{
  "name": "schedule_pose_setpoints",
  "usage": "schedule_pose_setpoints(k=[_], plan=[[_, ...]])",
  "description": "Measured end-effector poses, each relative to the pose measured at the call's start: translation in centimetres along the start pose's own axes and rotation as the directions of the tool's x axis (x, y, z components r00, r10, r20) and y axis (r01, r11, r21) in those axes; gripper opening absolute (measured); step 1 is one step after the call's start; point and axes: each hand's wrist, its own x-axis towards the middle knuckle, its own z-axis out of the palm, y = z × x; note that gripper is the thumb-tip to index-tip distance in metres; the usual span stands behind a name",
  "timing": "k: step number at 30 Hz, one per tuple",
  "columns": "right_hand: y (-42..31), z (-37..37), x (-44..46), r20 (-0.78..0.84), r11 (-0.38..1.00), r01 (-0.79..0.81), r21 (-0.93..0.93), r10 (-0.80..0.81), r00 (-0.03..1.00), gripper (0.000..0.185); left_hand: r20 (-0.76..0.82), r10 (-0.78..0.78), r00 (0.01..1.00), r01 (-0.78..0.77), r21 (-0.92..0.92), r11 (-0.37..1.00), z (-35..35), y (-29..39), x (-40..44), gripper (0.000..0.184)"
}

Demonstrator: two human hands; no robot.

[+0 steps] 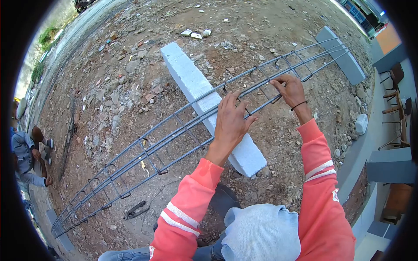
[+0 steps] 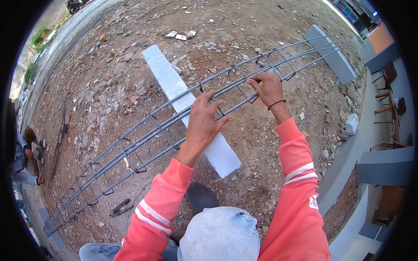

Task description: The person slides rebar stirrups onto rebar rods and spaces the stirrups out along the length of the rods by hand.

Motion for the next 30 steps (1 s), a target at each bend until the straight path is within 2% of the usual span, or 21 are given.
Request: schedule_pose_setpoints(k=[2,4,8,10,11,14,16,19,21,22,24,27,30], plan=[[1.7,-1.0,0.5,-0.033,0.999,-0.036,0.004,0.036,0.999,0.023,0.008,-0.004,1.000,0.003,0.015,1.000,-0.2,0.0,0.0,0.052],[6.2,-1.6,1.5,-0.287,0.958,-0.203,-0.203,0.140,0.948,0.026,-0.002,0.006,1.000,-0.006,0.024,1.000,0.1,-0.1,-0.1,0.052],[12.1,-2.1,2.8,-0.236,0.960,-0.200,-0.197,0.152,0.960,0.027,0.012,-0.010,1.000,0.009,0.048,0.999,-0.2,0.1,0.1,0.053],[14.0,-2.5,3.6,-0.440,0.935,-0.313,-0.163,0.215,0.872,0.028,0.021,-0.021,1.000,0.020,0.042,0.999,-0.1,0.1,-0.1,0.053],[15.2,-2.4,4.1,-0.437,0.934,-0.318,-0.162,0.221,0.872,0.028,0.023,-0.019,1.000,0.018,0.039,0.999,-0.2,0.1,-0.1,0.054],[17.8,-2.3,5.8,-0.239,0.900,-0.407,-0.157,0.365,0.900,0.030,0.030,-0.022,0.999,0.021,0.041,0.999,-0.3,0.3,0.0,0.055],[18.0,-2.4,6.2,-0.261,0.912,-0.375,-0.167,0.326,0.909,0.028,0.031,-0.032,0.999,0.030,0.045,0.999,-0.3,0.3,0.2,0.056],[16.8,-2.4,6.1,-0.301,0.867,-0.422,-0.266,0.341,0.891,0.024,0.025,-0.033,0.999,0.032,0.037,0.999,-0.2,0.2,0.0,0.055],[16.2,-2.2,5.8,-0.407,0.854,-0.402,-0.332,0.254,0.877,0.020,0.026,-0.036,0.999,0.035,0.035,0.999,-0.2,0.2,0.1,0.054],[16.8,-2.0,5.6,-0.405,0.850,-0.409,-0.331,0.263,0.875,0.020,0.036,-0.035,0.999,0.034,0.034,0.999,-0.2,0.3,0.1,0.054],[17.9,-1.4,5.9,-0.471,0.878,-0.338,-0.339,0.153,0.869,0.018,0.030,-0.056,0.998,0.055,0.034,0.998,-0.3,0.4,0.1,0.053],[18.5,-2.0,6.5,-0.458,0.859,-0.405,-0.313,0.238,0.857,0.018,0.033,-0.055,0.998,0.054,0.036,0.998,-0.3,0.3,0.1,0.053],[19.7,-2.8,7.7,-0.486,0.817,-0.415,-0.402,0.193,0.852,0.017,0.039,-0.073,0.997,0.072,0.043,0.996,-0.4,0.5,0.2,0.053]])
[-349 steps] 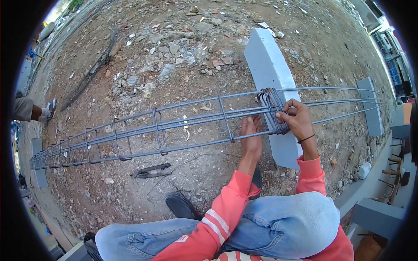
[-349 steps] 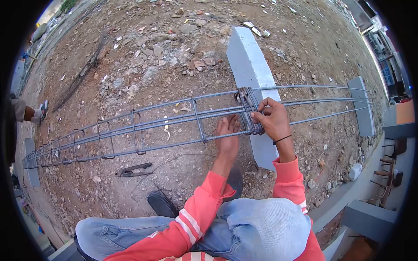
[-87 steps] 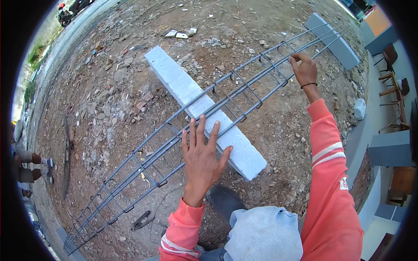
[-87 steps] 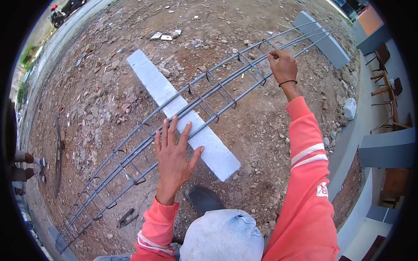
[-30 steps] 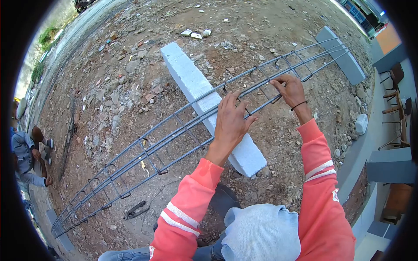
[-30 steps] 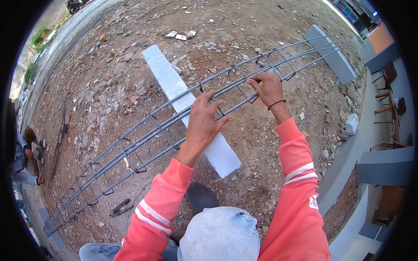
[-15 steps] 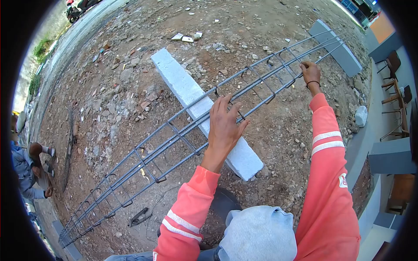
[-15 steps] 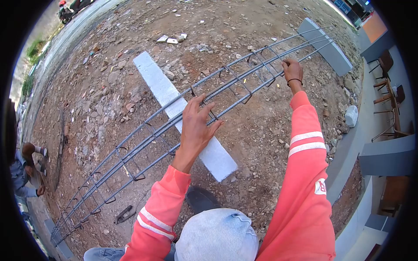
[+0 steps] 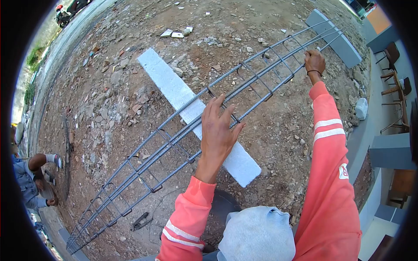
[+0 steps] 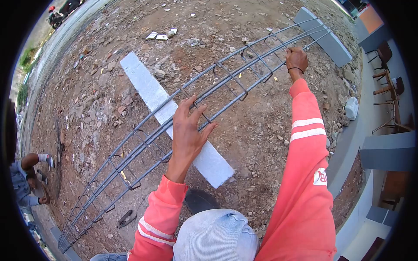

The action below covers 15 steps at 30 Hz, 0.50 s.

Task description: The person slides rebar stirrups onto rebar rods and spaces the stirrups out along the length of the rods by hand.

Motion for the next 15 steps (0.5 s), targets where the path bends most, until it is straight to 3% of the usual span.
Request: schedule_pose_setpoints(k=[4,7,9,15], plan=[[0.0,-0.1,1.5,0.045,0.995,-0.048,-0.086,0.052,0.998,0.018,0.013,-0.015,1.000,0.015,-0.019,1.000,-0.1,0.1,0.1,0.053],[1.1,0.7,2.3,0.068,0.995,0.013,-0.103,-0.006,0.998,0.018,0.015,-0.029,0.999,0.030,-0.009,1.000,-0.2,0.1,0.1,0.052],[2.2,1.0,2.9,0.112,0.986,0.145,-0.084,-0.135,0.984,0.018,0.017,-0.028,0.999,0.028,-0.011,1.000,-0.1,0.2,0.2,0.051],[2.5,0.1,3.9,0.290,0.988,0.105,-0.115,-0.068,0.955,0.020,0.004,-0.008,1.000,0.008,-0.006,1.000,-0.2,0.2,0.1,0.051]])
